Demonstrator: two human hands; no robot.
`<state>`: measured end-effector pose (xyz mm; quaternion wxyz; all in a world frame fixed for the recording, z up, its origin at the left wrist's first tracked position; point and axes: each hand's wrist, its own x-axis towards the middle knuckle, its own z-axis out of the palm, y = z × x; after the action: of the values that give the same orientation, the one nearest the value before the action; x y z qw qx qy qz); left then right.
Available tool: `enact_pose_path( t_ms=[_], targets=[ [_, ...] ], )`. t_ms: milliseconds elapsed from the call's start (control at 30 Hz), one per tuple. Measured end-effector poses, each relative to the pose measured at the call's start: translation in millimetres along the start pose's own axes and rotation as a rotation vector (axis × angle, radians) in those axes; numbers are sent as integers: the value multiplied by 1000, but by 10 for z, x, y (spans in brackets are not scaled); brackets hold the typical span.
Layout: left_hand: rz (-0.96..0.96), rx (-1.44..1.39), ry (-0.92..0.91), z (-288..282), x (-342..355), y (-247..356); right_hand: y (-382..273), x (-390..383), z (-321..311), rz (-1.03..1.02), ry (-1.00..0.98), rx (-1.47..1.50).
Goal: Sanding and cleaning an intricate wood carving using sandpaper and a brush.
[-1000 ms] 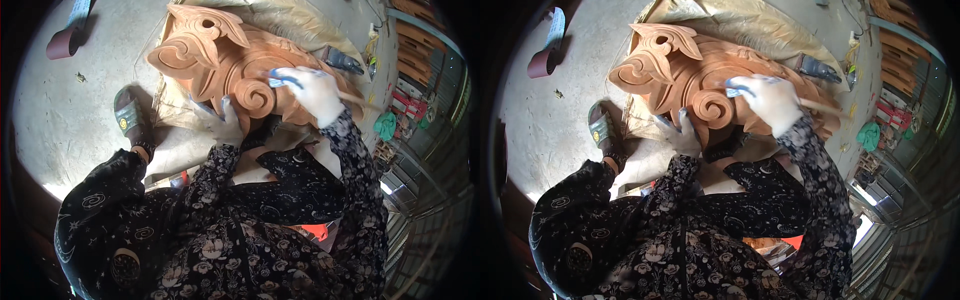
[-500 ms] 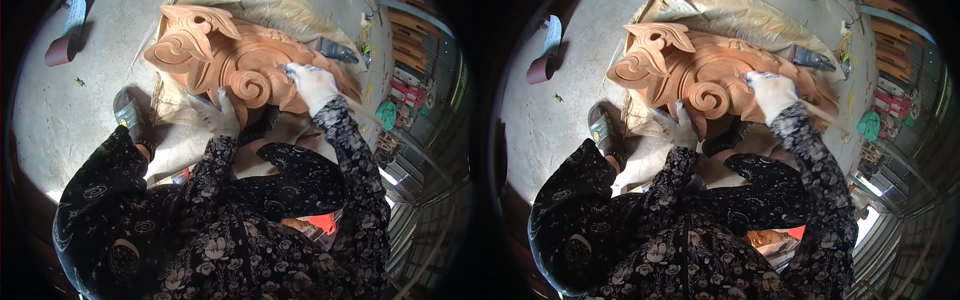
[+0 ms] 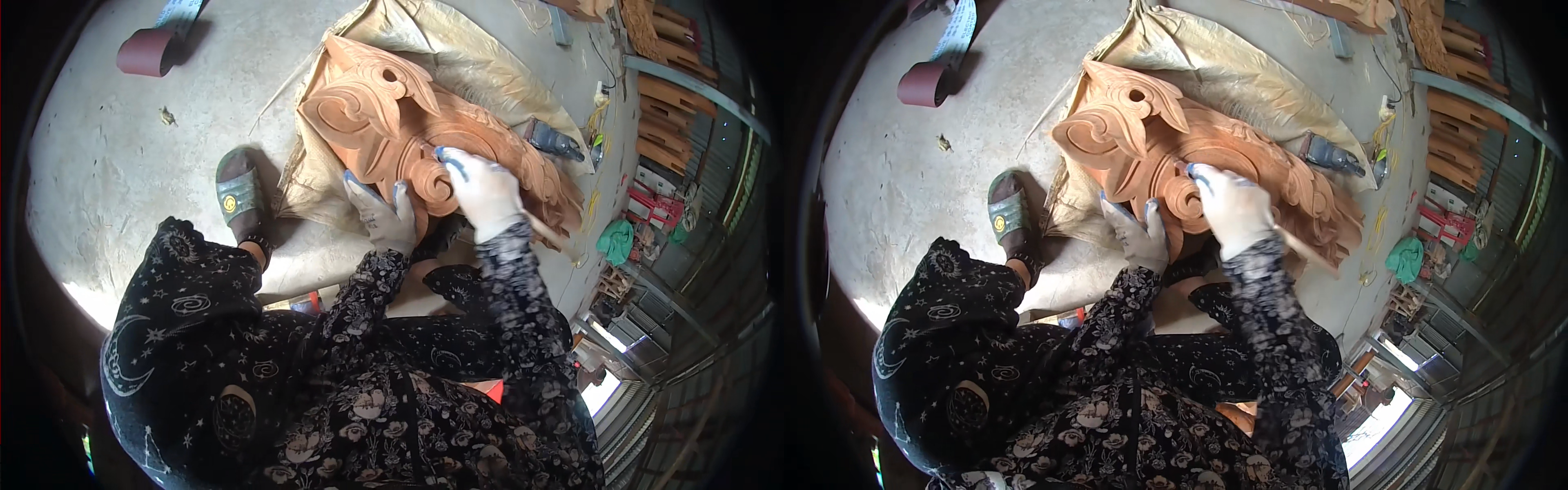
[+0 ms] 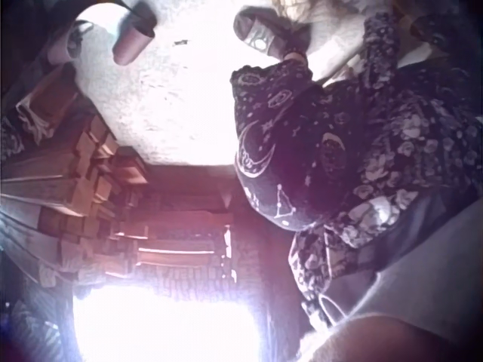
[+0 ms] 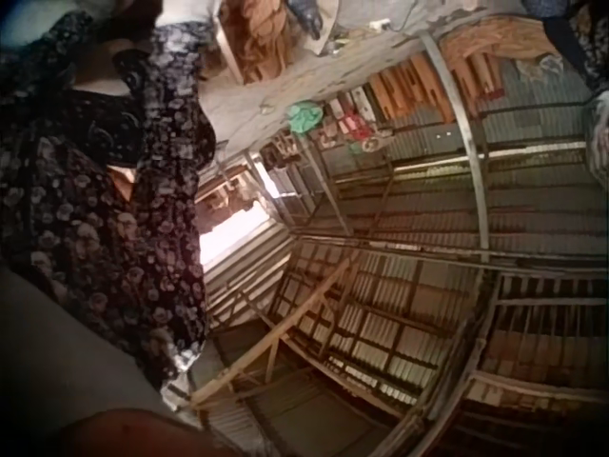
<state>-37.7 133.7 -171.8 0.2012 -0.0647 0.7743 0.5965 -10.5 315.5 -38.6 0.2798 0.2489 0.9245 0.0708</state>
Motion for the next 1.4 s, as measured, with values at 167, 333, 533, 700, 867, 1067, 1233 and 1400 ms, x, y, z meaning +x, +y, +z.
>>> enact_pose_path(
  t_ms=[167,333,533,700,867,1067,1233,1400],
  targets=[
    [-14,183,-124,-160,-57,-161,-213,-70,-306,102,-177,300],
    [42,151,-83,-135,-163,-183,-575,67,-232,225,57,200],
    [43,120,-161,51,-395,31,-385,-339,-102,181,-36,537],
    [33,43,-216,100,-347,11,-143,-161,-318,163,254,681],
    [20,120,-165,143,-66,-143,-655,812,-263,164,251,619],
    [-2,216,-159,36,109,-402,-452,390,154,12,8,197],
    [-46,250,-176,-90,12,-532,-225,455,281,64,160,386],
    [1,196,-279,-27,-309,-323,-402,1346,-68,-126,-85,467]
  ],
)
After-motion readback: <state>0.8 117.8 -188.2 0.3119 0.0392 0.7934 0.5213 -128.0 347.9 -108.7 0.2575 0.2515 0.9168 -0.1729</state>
